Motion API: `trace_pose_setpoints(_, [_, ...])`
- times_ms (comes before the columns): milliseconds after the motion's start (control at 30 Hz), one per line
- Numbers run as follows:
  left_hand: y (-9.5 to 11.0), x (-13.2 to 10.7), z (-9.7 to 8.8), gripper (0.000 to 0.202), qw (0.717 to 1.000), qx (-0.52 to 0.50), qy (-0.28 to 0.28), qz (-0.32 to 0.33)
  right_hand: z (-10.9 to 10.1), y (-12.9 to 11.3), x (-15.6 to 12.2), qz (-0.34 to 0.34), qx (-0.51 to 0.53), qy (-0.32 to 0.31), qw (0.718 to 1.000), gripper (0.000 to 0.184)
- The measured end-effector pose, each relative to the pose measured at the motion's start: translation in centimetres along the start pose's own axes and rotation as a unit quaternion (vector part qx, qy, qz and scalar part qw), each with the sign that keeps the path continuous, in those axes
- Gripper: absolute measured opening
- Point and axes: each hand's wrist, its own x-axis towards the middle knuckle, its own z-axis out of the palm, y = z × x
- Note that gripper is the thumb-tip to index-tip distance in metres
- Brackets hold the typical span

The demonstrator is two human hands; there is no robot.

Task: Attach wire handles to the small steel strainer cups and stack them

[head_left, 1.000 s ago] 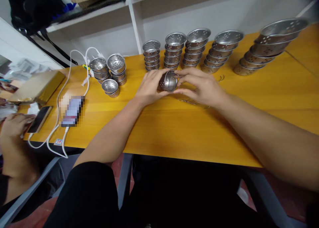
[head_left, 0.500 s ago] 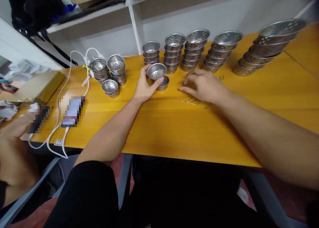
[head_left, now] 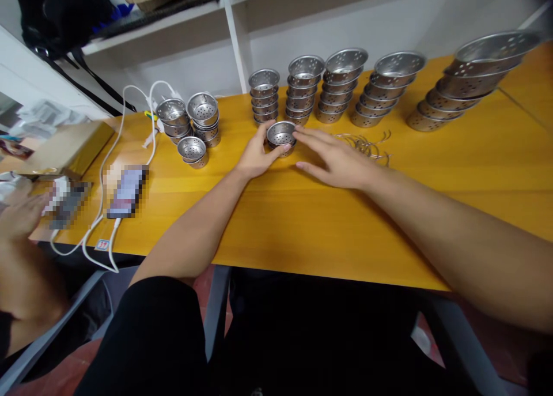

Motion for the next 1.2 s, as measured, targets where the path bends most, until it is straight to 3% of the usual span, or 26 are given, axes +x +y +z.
trace_pose_setpoints(300, [0.6,0.2,0.0,0.119,1.0,-0.001,-0.02,-0.007,0.3,0.3,-0.2,0.003,0.02,-0.01,1.0,0.081])
trace_pose_setpoints(433, [0.8,-0.1,-0.5,0.124,0.998,0.056,-0.008,0.007,0.2,0.1,-0.3,-0.004,0.015,-0.016,1.0,0.084])
trace_pose_setpoints(500, [1.4,-0.1,-1.6,0.12,0.995,0.095,0.024,0.027,0.1,0.2,-0.4,-0.008,0.014,-0.016,1.0,0.089])
trace_pose_setpoints(567, [2.3,0.0,-3.4,0.103,0.99,0.119,0.072,0.037,0.0,0.5,-0.4,-0.008,0.007,-0.008,1.0,0.091])
trace_pose_setpoints(667, [3.5,0.2,-6.5,0.078,0.977,0.137,0.164,-0.004,-0.1,1.2,-0.5,-0.009,-0.004,0.004,1.0,0.087])
trace_pose_setpoints(800, [3.5,0.3,-9.0,0.082,0.961,0.163,0.207,-0.087,0.0,1.5,-0.4,-0.002,-0.01,0.006,1.0,0.082])
trace_pose_setpoints(867, [2.8,0.2,-9.3,0.092,0.958,0.168,0.209,-0.101,0.0,1.2,-0.4,0.0,-0.009,0.007,1.0,0.08])
trace_pose_setpoints(1000, [1.8,0.2,-8.9,0.096,0.96,0.169,0.213,-0.064,0.0,0.7,-0.3,0.001,-0.006,0.001,1.0,0.077])
trace_pose_setpoints(1200, [2.3,0.2,-8.2,0.093,0.965,0.146,0.213,-0.046,0.0,0.8,-0.4,0.006,-0.008,-0.002,1.0,0.078])
